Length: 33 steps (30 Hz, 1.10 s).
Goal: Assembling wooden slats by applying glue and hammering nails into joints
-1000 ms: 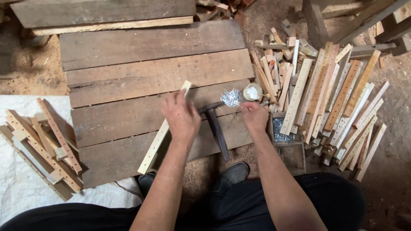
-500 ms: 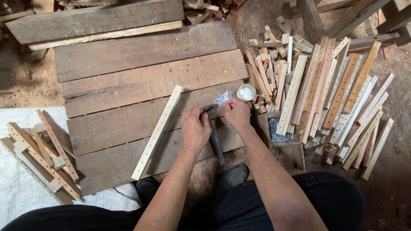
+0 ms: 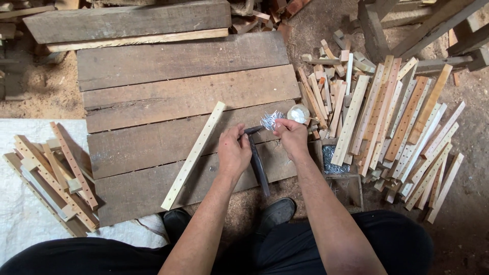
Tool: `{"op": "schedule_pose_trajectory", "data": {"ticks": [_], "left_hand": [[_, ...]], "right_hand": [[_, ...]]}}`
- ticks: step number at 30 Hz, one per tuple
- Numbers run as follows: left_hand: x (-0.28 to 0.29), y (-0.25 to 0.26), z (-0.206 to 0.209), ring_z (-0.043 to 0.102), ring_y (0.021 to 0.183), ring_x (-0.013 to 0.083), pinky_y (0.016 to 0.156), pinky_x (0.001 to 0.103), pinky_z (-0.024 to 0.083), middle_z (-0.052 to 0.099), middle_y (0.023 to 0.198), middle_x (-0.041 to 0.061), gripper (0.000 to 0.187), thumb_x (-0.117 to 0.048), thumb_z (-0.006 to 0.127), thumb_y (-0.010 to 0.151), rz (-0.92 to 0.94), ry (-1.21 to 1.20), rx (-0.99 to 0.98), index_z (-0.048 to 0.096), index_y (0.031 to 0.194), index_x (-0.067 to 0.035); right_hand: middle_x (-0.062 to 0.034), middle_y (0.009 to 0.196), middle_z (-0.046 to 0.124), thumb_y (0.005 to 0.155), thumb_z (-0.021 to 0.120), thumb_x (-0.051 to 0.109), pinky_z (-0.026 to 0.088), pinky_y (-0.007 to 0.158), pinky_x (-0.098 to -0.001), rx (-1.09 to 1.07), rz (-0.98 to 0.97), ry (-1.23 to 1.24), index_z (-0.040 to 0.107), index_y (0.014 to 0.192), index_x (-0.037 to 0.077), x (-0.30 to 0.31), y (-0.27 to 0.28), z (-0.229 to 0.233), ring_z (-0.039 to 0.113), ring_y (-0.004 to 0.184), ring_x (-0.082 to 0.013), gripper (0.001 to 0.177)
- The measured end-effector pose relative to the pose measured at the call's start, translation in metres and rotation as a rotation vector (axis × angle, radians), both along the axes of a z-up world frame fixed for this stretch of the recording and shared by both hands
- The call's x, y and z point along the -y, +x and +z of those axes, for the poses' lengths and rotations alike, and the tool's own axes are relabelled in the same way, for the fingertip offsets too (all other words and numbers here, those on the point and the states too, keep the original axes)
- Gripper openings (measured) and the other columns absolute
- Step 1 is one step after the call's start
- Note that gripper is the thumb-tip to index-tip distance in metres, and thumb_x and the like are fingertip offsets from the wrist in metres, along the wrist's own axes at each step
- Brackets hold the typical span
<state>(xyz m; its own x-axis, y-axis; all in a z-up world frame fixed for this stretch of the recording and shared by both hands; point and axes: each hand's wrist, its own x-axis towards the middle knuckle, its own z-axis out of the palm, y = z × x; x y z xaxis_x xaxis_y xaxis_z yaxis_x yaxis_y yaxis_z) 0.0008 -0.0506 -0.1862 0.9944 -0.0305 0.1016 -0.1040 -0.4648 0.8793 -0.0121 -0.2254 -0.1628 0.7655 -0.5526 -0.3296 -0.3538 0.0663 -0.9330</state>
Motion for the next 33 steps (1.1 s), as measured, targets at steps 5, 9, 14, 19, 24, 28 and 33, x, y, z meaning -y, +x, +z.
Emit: {"op": "schedule_pose_trajectory", "data": {"ticks": [5, 9, 14, 19, 24, 28, 33], "left_hand": [[-0.006, -0.001, 0.011, 0.07, 0.094, 0.0301, 0.085, 0.041, 0.058, 0.071, 0.093, 0.009, 0.03, -0.01, 0.069, 0.087, 0.016, 0.003, -0.039, 0.073, 0.117, -0.012], [-0.006, 0.001, 0.009, 0.069, 0.094, 0.0322, 0.085, 0.041, 0.059, 0.07, 0.093, 0.011, 0.03, -0.008, 0.07, 0.087, 0.004, -0.026, -0.044, 0.073, 0.117, -0.01], [-0.007, 0.001, 0.014, 0.07, 0.095, 0.0319, 0.085, 0.041, 0.06, 0.071, 0.093, 0.012, 0.03, -0.007, 0.07, 0.086, 0.009, -0.034, -0.045, 0.073, 0.116, -0.009], [-0.006, 0.003, 0.01, 0.07, 0.096, 0.0301, 0.085, 0.039, 0.06, 0.071, 0.094, 0.011, 0.03, -0.008, 0.07, 0.087, 0.029, -0.045, -0.058, 0.073, 0.117, -0.01], [-0.003, 0.002, 0.011, 0.071, 0.095, 0.0266, 0.084, 0.037, 0.06, 0.072, 0.097, 0.01, 0.03, -0.01, 0.068, 0.089, 0.021, -0.062, -0.122, 0.073, 0.118, -0.008], [0.001, 0.002, 0.013, 0.071, 0.093, 0.0268, 0.082, 0.039, 0.06, 0.072, 0.094, 0.011, 0.029, -0.011, 0.07, 0.088, 0.02, -0.066, -0.105, 0.074, 0.117, -0.009], [-0.003, 0.005, 0.019, 0.072, 0.089, 0.0264, 0.079, 0.04, 0.059, 0.075, 0.095, 0.009, 0.033, -0.014, 0.068, 0.09, 0.002, -0.168, -0.282, 0.073, 0.123, -0.013]], "right_hand": [[-0.0043, 0.079, 0.077, 0.088, 0.075, 0.02, 0.058, 0.069, -0.0282, -0.22, 0.14, -0.449, 0.08, 0.103, 0.019, 0.023, 0.008, -0.057, 0.074, 0.075, -0.0138, 0.016], [-0.0116, 0.094, 0.078, 0.085, 0.081, 0.031, 0.059, 0.08, -0.039, -0.268, 0.166, -0.682, 0.081, 0.101, 0.021, 0.016, 0.022, -0.064, 0.075, 0.096, -0.0293, 0.019], [-0.0014, 0.092, 0.078, 0.086, 0.074, 0.033, 0.06, 0.083, -0.0407, -0.374, 0.206, -0.706, 0.08, 0.095, 0.028, 0.017, 0.044, -0.098, 0.074, 0.095, -0.028, 0.012], [0.002, 0.086, 0.076, 0.086, 0.065, 0.031, 0.058, 0.082, -0.0423, -0.381, 0.235, -0.644, 0.079, 0.092, 0.028, 0.017, 0.036, -0.086, 0.073, 0.093, -0.0264, 0.015], [-0.0041, 0.074, 0.075, 0.088, 0.069, 0.016, 0.057, 0.065, -0.0269, -0.126, 0.074, -0.261, 0.077, 0.095, 0.013, -0.008, 0.013, -0.018, 0.071, 0.069, -0.0104, 0.01], [-0.0163, 0.103, 0.068, 0.093, 0.062, 0.0, 0.061, 0.078, -0.0241, 0.043, -0.013, 0.038, 0.062, 0.124, -0.014, -0.017, 0.008, 0.005, 0.065, 0.084, -0.0132, 0.033], [-0.0153, 0.089, 0.069, 0.095, 0.067, 0.006, 0.065, 0.078, -0.0276, 0.132, 0.057, 0.194, 0.066, 0.116, -0.007, -0.014, 0.016, -0.015, 0.072, 0.077, -0.0152, 0.024]]}}
